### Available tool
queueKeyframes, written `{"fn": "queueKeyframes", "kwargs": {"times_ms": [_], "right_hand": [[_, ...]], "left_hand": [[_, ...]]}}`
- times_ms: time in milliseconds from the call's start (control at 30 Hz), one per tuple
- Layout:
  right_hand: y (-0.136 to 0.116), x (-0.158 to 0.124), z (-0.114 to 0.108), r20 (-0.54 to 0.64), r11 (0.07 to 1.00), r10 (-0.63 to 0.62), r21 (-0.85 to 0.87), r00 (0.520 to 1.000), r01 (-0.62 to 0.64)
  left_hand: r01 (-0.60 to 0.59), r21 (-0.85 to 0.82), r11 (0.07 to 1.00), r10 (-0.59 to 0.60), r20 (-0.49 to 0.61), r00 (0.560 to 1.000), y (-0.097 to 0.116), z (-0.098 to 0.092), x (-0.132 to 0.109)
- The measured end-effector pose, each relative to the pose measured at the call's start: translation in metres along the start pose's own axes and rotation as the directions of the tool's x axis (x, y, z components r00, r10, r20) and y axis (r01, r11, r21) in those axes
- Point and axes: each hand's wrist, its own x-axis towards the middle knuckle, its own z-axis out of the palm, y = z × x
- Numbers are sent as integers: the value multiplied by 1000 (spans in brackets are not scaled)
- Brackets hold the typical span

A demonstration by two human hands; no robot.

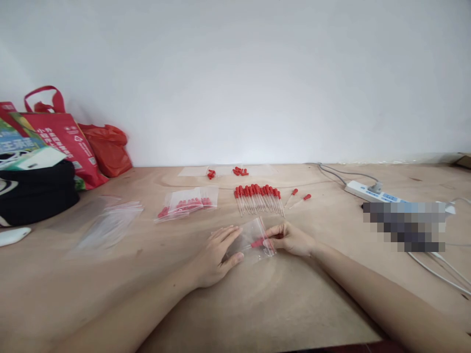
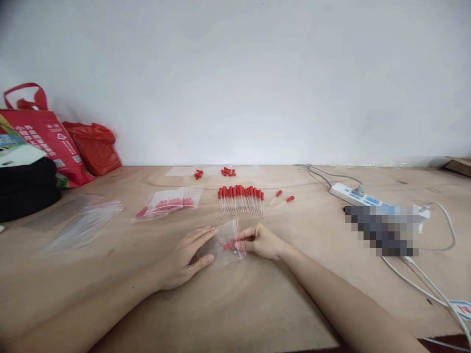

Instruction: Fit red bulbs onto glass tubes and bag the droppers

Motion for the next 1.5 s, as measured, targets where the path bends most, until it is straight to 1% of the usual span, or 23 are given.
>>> {"fn": "queueKeyframes", "kwargs": {"times_ms": [133,233,333,367,400,433,467,500,533,567,600,633,667,700,733,800,900,967,1067,1133,1333,1433,1500], "right_hand": [[9,3,-9,-99,1000,25,-13,995,-27],[11,3,-8,-68,987,-5,-158,998,-6],[6,3,-12,-15,933,-128,-342,992,116],[4,3,-17,-38,902,-169,-410,985,139],[1,2,-25,-104,862,-203,-490,974,128],[0,2,-36,-207,814,-225,-577,952,67],[-2,0,-49,-358,752,-244,-657,901,-57],[-2,-1,-63,-525,687,-279,-694,804,-215],[-1,-4,-78,-648,630,-291,-683,704,-368],[1,-8,-93,-731,583,-290,-647,618,-492],[4,-12,-107,-779,555,-276,-607,563,-569],[7,-16,-120,-802,554,-241,-576,547,-601],[11,-21,-131,-794,587,-182,-561,580,-584],[14,-24,-140,-768,633,-128,-551,628,-544],[16,-27,-148,-741,655,-105,-554,664,-514],[20,-30,-160,-704,629,-113,-597,701,-498],[23,-28,-171,-662,506,-201,-701,722,-502],[25,-26,-175,-601,464,-271,-766,752,-445],[30,-24,-180,-509,492,-312,-809,803,-322],[34,-25,-182,-471,517,-317,-814,823,-267],[34,-30,-186,-372,511,-392,-848,841,-137],[20,-37,-177,-339,538,-394,-839,854,-85],[7,-39,-162,-281,558,-356,-829,891,-38]], "left_hand": [[-49,-41,998,49,0,999,-5,-5,-1],[-92,-63,994,93,19,995,-9,-7,-3],[-92,-70,993,93,17,995,-10,-6,-3],[-89,-66,994,90,14,996,-10,-6,-3],[-85,-61,995,86,11,996,-10,-5,-3],[-82,-55,995,83,9,997,-10,-5,-3],[-79,-51,996,79,7,997,-10,-4,-3],[-76,-49,996,77,4,997,-11,-4,-3],[-72,-45,996,72,1,997,-11,-3,-3],[-68,-41,997,68,-2,998,-11,-3,-3],[-64,-37,997,64,-6,998,-11,-3,-3],[-64,-33,997,64,-11,998,-11,-3,-3],[-67,-31,997,66,-16,998,-10,-3,-3],[-71,-32,997,70,-21,997,-10,-3,-3],[-75,-37,997,74,-26,997,-9,-4,-3],[-72,-53,996,70,-37,997,-7,-5,-3],[-56,-72,996,54,-41,998,-5,-8,-3],[-54,-81,995,52,-36,998,-4,-9,-3],[-55,-92,994,52,-30,998,-5,-9,-3],[-55,-91,994,53,-26,998,-6,-8,-3],[-65,-78,995,64,-15,998,-9,-6,-3],[-51,-70,996,51,1,999,-9,-6,-2],[-46,-64,997,46,3,999,-8,-6,-2]]}}
